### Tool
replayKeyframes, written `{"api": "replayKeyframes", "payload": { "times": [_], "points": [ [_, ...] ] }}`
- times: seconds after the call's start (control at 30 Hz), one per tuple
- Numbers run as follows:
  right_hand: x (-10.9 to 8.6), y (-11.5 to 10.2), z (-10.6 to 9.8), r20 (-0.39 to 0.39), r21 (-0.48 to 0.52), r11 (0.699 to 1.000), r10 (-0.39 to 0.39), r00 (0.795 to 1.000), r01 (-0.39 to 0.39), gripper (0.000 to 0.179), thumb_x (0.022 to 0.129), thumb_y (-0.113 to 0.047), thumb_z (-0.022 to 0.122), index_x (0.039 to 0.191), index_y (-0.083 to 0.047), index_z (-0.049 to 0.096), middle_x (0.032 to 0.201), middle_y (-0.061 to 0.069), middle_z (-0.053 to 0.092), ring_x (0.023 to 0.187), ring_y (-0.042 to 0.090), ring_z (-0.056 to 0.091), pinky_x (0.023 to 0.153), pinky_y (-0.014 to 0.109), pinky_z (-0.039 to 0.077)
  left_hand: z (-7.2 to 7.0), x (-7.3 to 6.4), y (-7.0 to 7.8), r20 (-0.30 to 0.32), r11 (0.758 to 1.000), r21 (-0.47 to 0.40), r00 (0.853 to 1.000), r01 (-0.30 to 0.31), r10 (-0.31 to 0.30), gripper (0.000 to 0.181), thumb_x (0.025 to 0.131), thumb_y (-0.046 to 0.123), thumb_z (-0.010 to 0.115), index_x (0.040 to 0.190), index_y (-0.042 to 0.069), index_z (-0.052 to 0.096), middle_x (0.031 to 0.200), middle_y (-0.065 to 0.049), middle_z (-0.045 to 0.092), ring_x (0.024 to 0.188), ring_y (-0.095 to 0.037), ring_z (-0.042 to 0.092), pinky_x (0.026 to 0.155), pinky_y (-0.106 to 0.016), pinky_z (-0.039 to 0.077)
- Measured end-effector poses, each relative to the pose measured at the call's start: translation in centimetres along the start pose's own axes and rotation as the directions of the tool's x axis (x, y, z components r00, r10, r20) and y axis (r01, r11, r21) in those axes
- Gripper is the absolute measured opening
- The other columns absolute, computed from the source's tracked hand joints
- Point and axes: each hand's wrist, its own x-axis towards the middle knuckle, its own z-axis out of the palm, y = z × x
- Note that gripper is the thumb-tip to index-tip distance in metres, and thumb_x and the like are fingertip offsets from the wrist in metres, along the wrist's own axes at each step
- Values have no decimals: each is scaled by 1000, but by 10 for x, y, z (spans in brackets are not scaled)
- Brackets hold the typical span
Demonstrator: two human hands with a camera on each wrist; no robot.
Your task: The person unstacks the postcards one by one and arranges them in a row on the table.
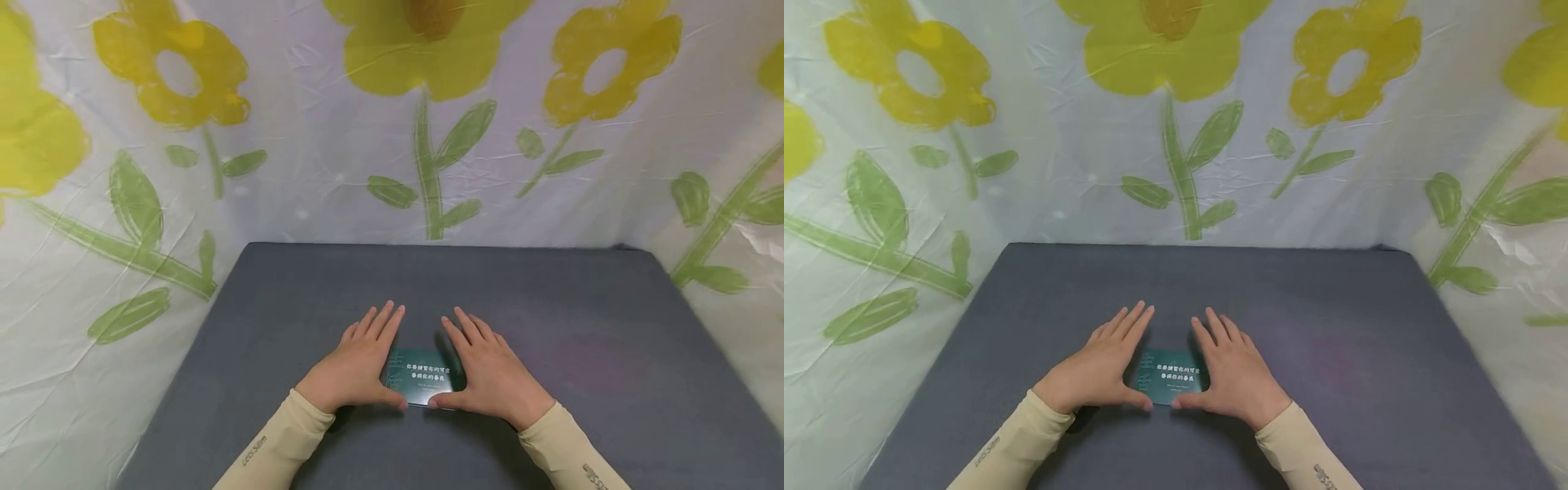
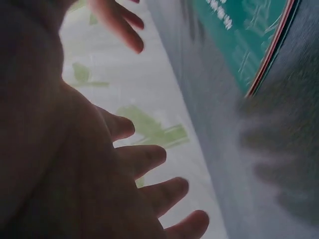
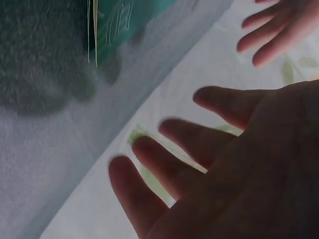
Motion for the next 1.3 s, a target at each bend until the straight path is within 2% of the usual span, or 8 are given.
{"api": "replayKeyframes", "payload": {
  "times": [0.2,0.3,0.4,0.53,0.67,0.8,0.97,1.3],
  "points": [
    [3,-2,2,61,26,1000,-14,998,13,127,69,-72,93,167,-9,40,167,19,46,150,44,49,113,67,49,7,8,1,77,1000,-2,997,-16,16,139,69,46,103,174,11,19,179,-15,27,164,-47,28,128,-67,31],
    [3,-3,4,62,25,999,-28,998,27,122,67,-63,98,163,-9,47,155,16,56,141,38,56,109,63,53,11,11,1,105,1000,3,994,-27,26,135,68,40,104,173,11,25,174,-13,38,161,-41,37,128,-63,35],
    [3,-3,6,49,6,998,-55,997,55,113,67,-53,101,158,-7,53,142,12,62,129,33,61,104,57,56,16,15,2,128,999,20,991,-47,44,130,72,36,103,173,11,25,171,-10,44,159,-33,43,128,-58,38],
    [2,-2,7,32,-11,996,-83,996,83,102,69,-44,101,153,-6,57,131,9,62,119,28,61,98,51,58,21,19,3,146,996,54,987,-73,64,123,77,30,98,173,13,24,169,-7,46,154,-27,47,125,-55,42],
    [2,-2,7,28,-26,995,-93,995,93,94,71,-40,100,150,-6,61,126,7,62,112,23,60,93,47,58,22,21,4,135,991,96,988,-95,81,120,76,30,97,172,12,29,163,-6,50,145,-27,52,119,-53,47],
    [2,-3,9,57,-31,994,-107,993,109,89,72,-40,99,147,-6,64,120,4,60,105,19,56,85,42,57,25,19,4,134,986,126,987,-110,93,117,73,33,98,169,11,34,157,-5,52,138,-24,52,114,-50,49],
    [5,-7,10,99,-17,995,-92,991,94,89,73,-42,98,147,-8,64,123,4,58,108,19,53,89,44,56,29,15,2,129,986,122,987,-114,98,115,72,30,96,168,10,37,155,-4,51,137,-23,50,112,-50,49],
    [5,-5,10,116,-2,997,-75,990,76,90,73,-45,98,148,-9,64,123,3,58,107,18,52,91,44,56,22,16,2,159,987,123,984,-105,84,114,77,35,98,170,12,34,159,-5,51,140,-24,51,113,-49,50]
  ]
}}
